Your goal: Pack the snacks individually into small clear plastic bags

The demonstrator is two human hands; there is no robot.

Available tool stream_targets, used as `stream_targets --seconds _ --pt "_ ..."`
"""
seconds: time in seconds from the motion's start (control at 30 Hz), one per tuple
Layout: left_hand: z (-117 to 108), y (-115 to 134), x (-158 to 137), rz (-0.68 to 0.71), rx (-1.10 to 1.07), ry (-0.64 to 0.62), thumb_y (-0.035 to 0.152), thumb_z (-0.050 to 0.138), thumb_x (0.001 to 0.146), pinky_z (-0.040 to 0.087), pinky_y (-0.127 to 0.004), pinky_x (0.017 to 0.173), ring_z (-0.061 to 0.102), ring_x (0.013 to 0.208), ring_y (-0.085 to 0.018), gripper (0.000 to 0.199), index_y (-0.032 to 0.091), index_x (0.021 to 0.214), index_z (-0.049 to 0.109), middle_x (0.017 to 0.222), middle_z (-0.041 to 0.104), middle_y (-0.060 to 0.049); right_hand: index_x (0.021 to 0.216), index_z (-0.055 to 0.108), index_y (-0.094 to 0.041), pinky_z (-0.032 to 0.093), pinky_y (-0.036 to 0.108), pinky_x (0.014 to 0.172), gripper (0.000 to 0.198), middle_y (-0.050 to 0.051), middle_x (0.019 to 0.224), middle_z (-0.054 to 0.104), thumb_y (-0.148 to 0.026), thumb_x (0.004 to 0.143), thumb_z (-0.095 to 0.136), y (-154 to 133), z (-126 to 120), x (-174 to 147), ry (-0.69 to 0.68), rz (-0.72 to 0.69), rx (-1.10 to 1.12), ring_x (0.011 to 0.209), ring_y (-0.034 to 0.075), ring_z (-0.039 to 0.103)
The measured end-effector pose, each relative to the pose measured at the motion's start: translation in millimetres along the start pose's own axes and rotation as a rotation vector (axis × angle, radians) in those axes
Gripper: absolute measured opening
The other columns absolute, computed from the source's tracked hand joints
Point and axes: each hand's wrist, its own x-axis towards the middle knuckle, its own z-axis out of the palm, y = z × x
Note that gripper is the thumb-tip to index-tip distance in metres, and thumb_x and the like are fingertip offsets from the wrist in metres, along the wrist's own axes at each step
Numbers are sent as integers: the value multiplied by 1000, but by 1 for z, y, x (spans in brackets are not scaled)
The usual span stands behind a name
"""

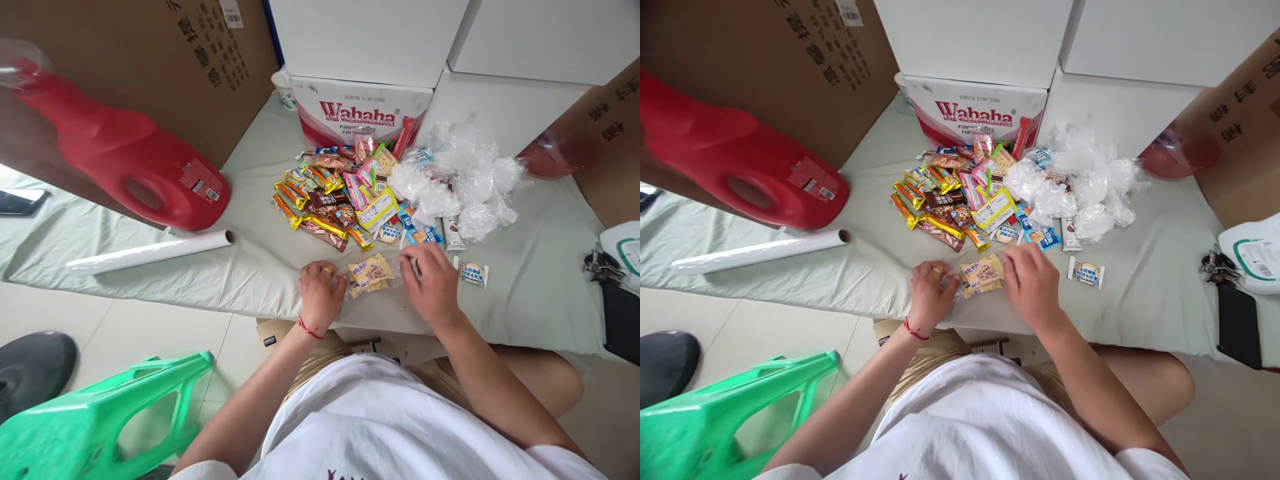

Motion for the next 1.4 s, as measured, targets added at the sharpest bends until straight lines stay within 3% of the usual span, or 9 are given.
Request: stream_targets --seconds 0.1,0.23,0.47,0.63,0.77,0.97,1.1,1.23,1.4 --pt "-2 6 -4 -31 83 -3 37 68 89 46 -56 91 54 115 -40 30 20 114 70 118 68 -17 126 70 -27 55 32 88 31 10 129 68 -30 108 44 -20 11 -7 -254 -125 48 106 22 69" --pt "-9 6 -8 -14 98 4 35 68 87 46 -58 88 52 117 -43 15 21 86 72 121 65 -19 139 66 -30 58 36 83 37 10 151 57 -36 107 48 -14 38 -3 -459 -55 -65 109 25 70" --pt "-34 14 13 -237 -379 -338 37 56 91 39 -31 56 54 54 -18 24 26 71 50 56 53 2 136 69 -29 58 39 96 35 9 148 60 -35 104 55 -1 45 -7 -469 -13 26 115 25 69" --pt "-25 41 29 -436 -826 -498 39 58 88 38 -28 51 49 48 -14 22 25 73 49 57 53 4 134 69 -25 56 40 100 34 12 145 60 -29 102 57 -3 53 -10 -448 21 117 119 25 68" --pt "-13 62 16 -143 -463 -328 25 48 91 49 -33 66 65 73 -21 13 23 88 61 81 68 -5 137 64 -22 55 42 103 40 14 142 61 -22 98 57 7 54 -12 -376 2 281 122 25 65" --pt "-6 73 -7 167 211 -267 23 43 100 38 -35 57 67 78 -23 33 22 123 67 107 67 -10 134 63 -25 57 36 77 34 12 141 61 -36 102 57 28 6 -23 -83 140 332 79 17 64" --pt "1 70 -5 244 316 -217 21 47 101 39 -35 60 65 81 -23 27 22 110 72 97 68 -9 148 54 -22 52 47 93 73 14 125 69 -53 86 77 38 -8 -36 -138 113 139 107 31 61" --pt "7 68 -4 370 369 -62 19 56 99 45 -40 77 63 99 -29 17 20 99 73 95 70 -11 121 72 -22 52 40 82 38 8 91 70 -48 96 61 56 -2 -40 -280 287 265 88 26 63" --pt "15 69 -7 509 365 23 13 60 96 45 -40 83 64 108 -27 13 19 92 71 103 72 -10 117 73 -19 48 44 94 41 13 106 69 -50 94 60 83 0 -28 -193 354 69 101 30 61"
